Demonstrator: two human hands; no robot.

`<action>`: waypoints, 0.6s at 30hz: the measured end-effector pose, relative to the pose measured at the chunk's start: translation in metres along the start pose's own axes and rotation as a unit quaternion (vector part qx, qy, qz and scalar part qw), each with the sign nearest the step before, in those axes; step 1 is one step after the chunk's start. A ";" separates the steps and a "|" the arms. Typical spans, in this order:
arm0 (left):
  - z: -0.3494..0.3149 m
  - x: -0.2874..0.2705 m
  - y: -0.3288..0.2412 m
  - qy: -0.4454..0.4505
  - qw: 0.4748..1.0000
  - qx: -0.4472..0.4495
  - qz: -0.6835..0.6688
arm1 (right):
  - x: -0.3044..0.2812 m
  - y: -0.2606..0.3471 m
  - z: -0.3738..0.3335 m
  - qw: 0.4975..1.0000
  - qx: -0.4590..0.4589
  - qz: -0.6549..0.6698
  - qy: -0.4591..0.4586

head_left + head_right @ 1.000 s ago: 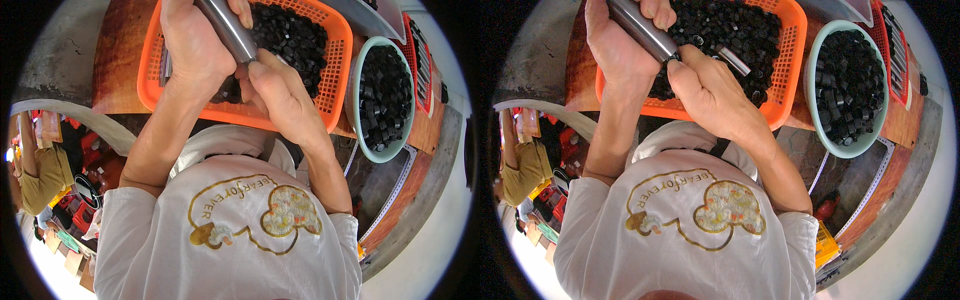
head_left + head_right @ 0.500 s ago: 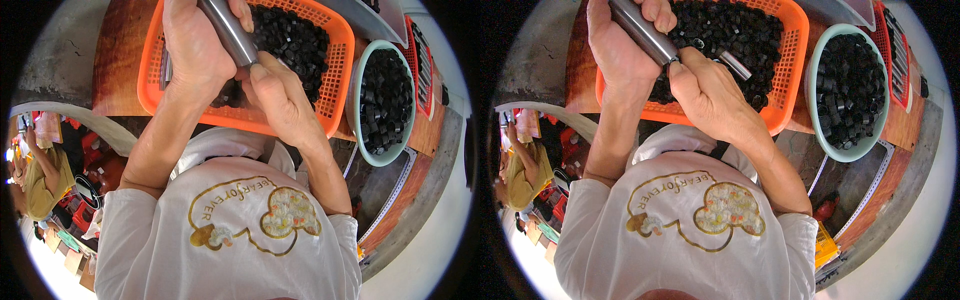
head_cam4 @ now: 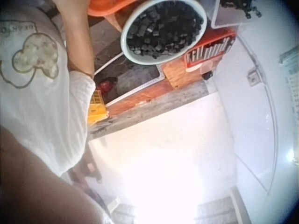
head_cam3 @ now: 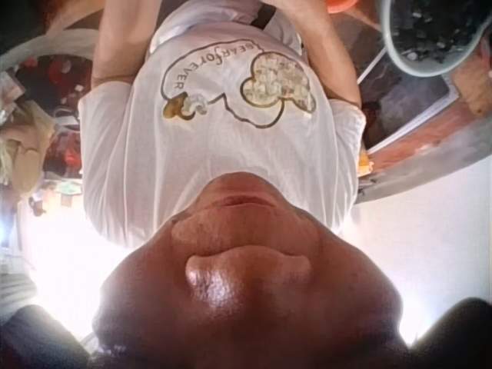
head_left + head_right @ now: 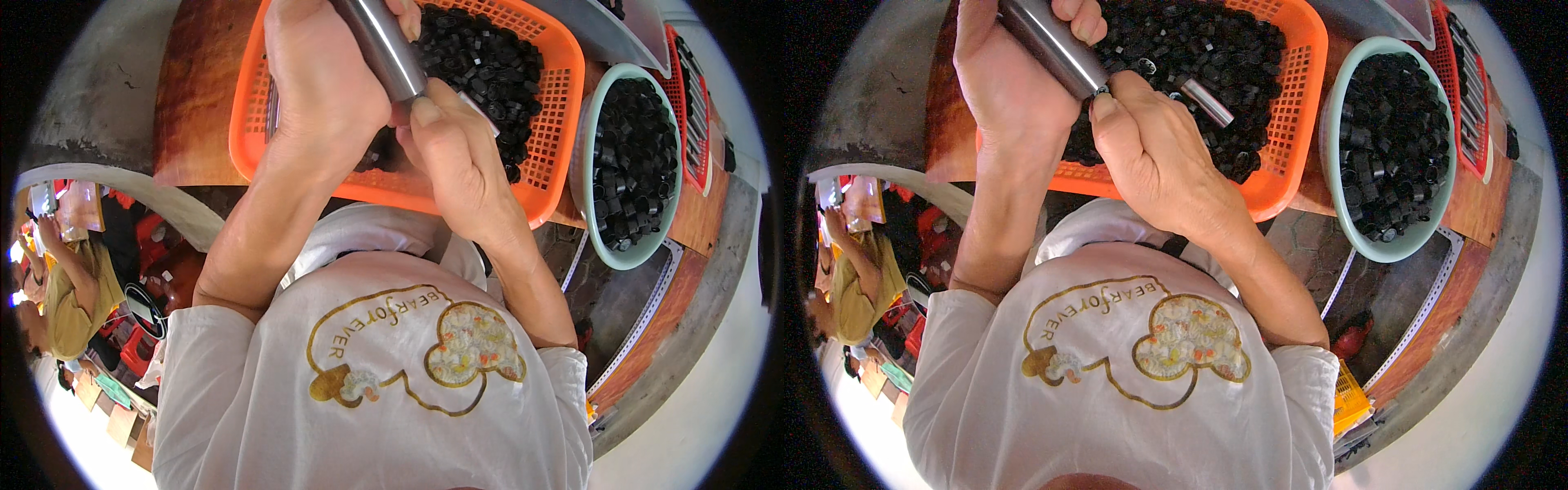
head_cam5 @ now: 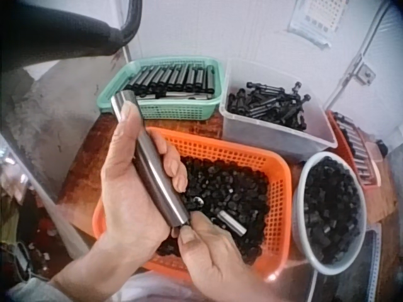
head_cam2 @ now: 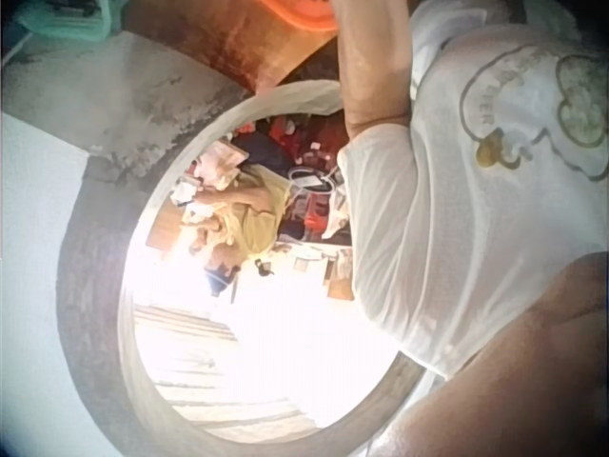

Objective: The person repeatedly picks up cylindrical metal rods and black plastic end caps from an orange basket, then screws the caps onto the rod ends. The person handles the items one at a time, rotating the caps to secure them, and places the assembled units back into the basket.

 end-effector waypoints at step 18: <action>0.006 0.003 -0.001 0.029 0.999 0.008 0.029 | 0.004 -0.003 0.003 0.997 0.061 0.035 0.027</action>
Point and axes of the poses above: each hand's wrist, its own z-axis towards the middle knuckle, its own x-axis out of the palm, y = z × x, the point moved 7 cm from there along z, towards the middle knuckle, and after that the axes turned 1 degree about y, right-handed, at the moved point
